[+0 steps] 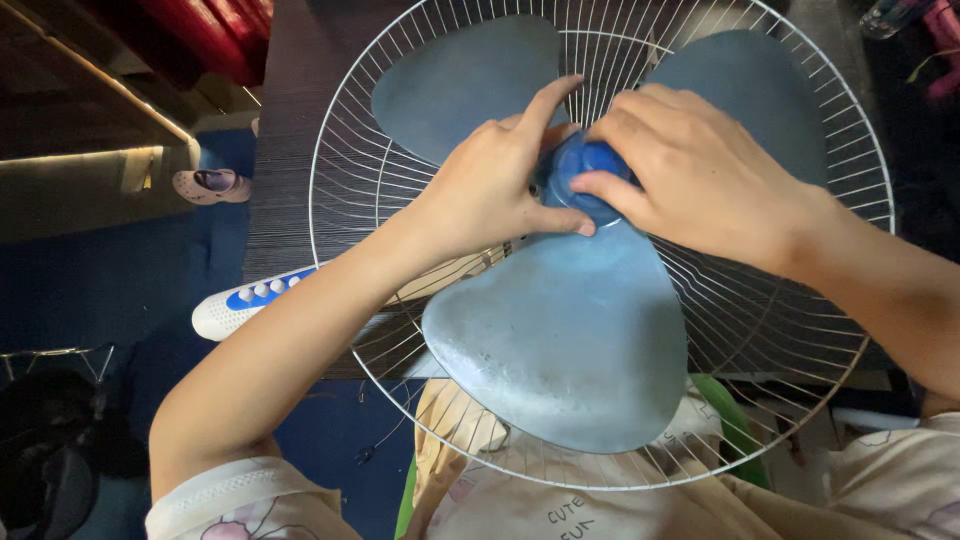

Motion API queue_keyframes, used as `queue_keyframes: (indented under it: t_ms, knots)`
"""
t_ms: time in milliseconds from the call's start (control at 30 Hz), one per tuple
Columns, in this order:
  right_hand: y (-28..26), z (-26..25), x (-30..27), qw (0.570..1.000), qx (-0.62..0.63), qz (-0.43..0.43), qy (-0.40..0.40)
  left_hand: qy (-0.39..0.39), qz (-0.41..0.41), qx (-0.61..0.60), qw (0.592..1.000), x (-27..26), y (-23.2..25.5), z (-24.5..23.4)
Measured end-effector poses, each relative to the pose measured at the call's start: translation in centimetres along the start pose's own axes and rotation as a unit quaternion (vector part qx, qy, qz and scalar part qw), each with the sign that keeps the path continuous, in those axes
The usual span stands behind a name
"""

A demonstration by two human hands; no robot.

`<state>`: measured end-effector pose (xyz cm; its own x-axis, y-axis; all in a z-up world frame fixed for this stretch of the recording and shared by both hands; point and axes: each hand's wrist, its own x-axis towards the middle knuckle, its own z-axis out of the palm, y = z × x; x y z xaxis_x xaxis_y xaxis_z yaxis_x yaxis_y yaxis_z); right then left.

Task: The person assembles a small electric fan by securing the motor housing with a screwdriver, attaching the front grille, mounting the fan blade, and tightening the central cap. The fan is placed on a table and oriented upright by the end.

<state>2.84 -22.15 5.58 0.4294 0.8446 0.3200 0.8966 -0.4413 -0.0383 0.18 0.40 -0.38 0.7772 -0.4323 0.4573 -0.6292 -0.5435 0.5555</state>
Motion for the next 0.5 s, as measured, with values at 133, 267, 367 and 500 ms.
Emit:
queue_keyframes:
  t_ms: [133,267,367,500]
  knots:
    - [0.3,-0.5,0.2,0.998,0.035,-0.055,-0.016,0.002,0.024,-0.024,0.999,-0.1,-0.6,-0.1]
    - [0.9,-0.5,0.3,0.994,0.051,-0.096,-0.029,-0.004,0.036,-0.055,0.998,-0.2,-1.2,0.0]
    - [1.7,-0.4,0.1,0.99,0.046,-0.13,-0.026,-0.021,0.022,-0.046,0.998,0.1,-1.4,-0.2]
    - [1.7,-0.3,-0.1,0.992,0.029,-0.121,-0.031,-0.019,0.075,-0.041,0.996,0.1,-0.7,-0.8]
